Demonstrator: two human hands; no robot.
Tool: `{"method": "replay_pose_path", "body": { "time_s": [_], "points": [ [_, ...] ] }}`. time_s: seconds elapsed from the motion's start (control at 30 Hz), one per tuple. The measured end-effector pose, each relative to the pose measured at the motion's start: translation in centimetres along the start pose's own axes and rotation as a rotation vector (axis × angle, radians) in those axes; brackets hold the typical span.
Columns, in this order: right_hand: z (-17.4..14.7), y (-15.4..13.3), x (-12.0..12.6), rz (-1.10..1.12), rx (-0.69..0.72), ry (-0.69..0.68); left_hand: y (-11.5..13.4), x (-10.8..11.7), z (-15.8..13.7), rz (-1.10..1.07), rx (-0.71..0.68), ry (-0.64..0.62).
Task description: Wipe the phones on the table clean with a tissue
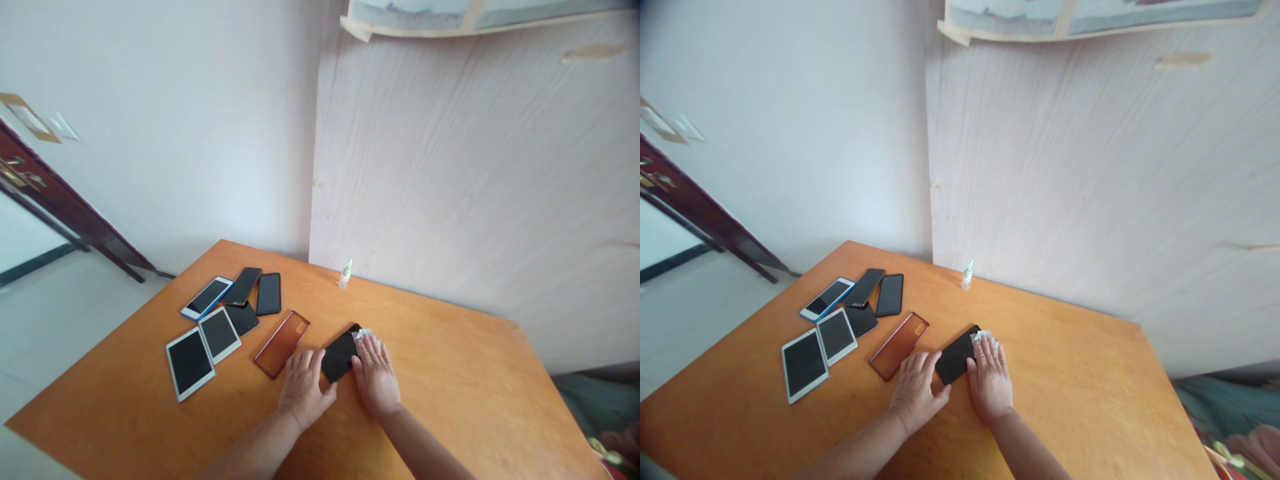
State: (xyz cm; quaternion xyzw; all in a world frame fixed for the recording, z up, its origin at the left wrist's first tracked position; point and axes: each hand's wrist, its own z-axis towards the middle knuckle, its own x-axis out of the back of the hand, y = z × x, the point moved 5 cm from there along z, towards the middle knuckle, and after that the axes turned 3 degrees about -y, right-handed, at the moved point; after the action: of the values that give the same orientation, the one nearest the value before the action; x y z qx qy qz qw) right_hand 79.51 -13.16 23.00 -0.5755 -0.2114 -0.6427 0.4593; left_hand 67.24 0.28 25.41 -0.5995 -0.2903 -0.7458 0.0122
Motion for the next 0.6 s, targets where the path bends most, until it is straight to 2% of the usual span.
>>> {"method": "replay_pose_path", "body": {
  "time_s": [0.13,0.17,0.2,0.33,0.37,0.4,0.5,0.53,0.6],
  "points": [
    [-0.7,-2.8,-0.6,0.093,0.364,-0.140,-0.2,-0.2,-0.1,-0.021,0.001,0.030],
    [-0.6,-2.8,-0.6,0.096,0.389,-0.154,-0.3,-0.3,-0.1,-0.021,-0.001,0.041],
    [-0.2,-2.5,-0.6,0.084,0.356,-0.147,-0.3,-0.3,-0.2,-0.017,-0.005,0.051],
    [2.0,0.0,-0.1,-0.035,-0.014,-0.017,-0.2,-0.3,-0.1,0.003,-0.031,0.083],
    [2.3,-0.1,-0.2,-0.047,-0.032,-0.008,-0.1,-0.3,-0.1,0.005,-0.033,0.089],
    [2.4,-0.6,-0.3,-0.043,0.007,-0.018,-0.1,-0.3,-0.1,0.005,-0.034,0.096],
    [2.2,-3.0,-0.9,0.030,0.280,-0.110,-0.2,-0.2,-0.1,-0.009,-0.034,0.115],
    [2.2,-3.3,-0.9,0.050,0.326,-0.128,-0.2,-0.2,-0.1,-0.015,-0.034,0.117],
    [2.8,-2.7,-0.6,0.051,0.262,-0.117,-0.2,-0.2,-0.1,-0.018,-0.031,0.117]
  ]
}}
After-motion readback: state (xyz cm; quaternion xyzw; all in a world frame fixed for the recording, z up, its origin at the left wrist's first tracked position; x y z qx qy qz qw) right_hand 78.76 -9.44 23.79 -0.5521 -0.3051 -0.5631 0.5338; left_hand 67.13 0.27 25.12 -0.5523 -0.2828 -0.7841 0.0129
